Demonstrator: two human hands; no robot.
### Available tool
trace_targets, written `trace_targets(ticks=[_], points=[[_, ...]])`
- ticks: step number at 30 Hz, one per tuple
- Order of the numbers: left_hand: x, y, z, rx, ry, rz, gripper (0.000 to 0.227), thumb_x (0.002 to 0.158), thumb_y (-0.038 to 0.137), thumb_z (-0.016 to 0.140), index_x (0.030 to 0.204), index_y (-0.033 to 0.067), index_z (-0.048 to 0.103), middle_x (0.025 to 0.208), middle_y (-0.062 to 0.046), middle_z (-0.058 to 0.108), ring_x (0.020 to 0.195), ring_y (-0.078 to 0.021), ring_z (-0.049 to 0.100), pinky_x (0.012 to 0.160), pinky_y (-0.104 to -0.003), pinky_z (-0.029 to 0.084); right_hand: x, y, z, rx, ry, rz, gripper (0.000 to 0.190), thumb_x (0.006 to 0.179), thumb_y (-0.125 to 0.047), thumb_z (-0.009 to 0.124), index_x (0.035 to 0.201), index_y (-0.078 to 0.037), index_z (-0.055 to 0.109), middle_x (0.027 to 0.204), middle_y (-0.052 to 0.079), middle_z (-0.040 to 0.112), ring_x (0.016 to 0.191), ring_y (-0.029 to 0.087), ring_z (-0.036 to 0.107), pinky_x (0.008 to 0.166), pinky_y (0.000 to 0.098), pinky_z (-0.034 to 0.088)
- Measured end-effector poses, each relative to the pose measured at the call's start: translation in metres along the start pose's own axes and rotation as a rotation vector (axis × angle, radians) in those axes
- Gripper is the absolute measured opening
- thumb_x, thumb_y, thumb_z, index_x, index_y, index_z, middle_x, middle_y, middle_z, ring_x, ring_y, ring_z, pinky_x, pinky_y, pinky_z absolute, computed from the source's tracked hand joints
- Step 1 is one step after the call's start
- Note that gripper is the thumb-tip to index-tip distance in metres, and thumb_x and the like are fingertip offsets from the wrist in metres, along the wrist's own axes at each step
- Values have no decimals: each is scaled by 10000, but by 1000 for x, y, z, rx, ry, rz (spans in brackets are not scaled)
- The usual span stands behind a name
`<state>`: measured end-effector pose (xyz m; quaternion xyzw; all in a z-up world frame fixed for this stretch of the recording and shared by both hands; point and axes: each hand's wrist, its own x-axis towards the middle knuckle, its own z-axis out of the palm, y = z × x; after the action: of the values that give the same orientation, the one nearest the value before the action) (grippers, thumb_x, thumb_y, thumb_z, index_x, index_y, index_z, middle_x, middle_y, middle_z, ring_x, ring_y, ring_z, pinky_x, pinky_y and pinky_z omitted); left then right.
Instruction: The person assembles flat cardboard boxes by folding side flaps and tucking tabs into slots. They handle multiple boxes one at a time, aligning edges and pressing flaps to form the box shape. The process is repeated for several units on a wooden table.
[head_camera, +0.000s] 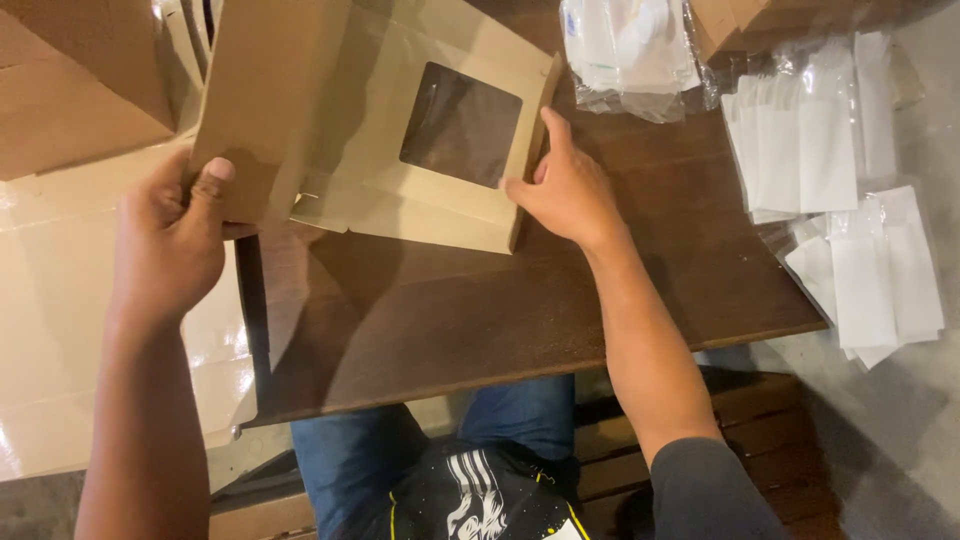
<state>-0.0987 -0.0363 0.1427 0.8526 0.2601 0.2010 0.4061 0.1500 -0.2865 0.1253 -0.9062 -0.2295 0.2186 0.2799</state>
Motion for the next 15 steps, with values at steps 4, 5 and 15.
trace_targets(ticks=[4,5,15], points=[[-3,-11,-2,82,22,17,284,1220,257,480,1054,44,569,890,7,529,854,-143,472,730,-336,390,-2,7,-1,-108,-95,-75,917,854,-170,581,1662,-141,148,744,35,455,668,226,497,615,405,371],[-3,-11,-2,93,27,-3,326,1225,237,489,957,54,517,859,3,497,837,-145,451,707,-341,379,-2,11,-2,-89,-73,-125,881,862,-93,535,1661,-129,166,622,20,266,538,191,355,512,384,273],[-6,3,-10,-258,26,-119,372,1135,273,419,1390,18,511,1235,-116,603,1136,-260,649,821,-431,673,25,55,-11,240,455,-415,430,1005,41,478,1429,11,542,1460,193,581,1359,326,550,1135,419,457]])
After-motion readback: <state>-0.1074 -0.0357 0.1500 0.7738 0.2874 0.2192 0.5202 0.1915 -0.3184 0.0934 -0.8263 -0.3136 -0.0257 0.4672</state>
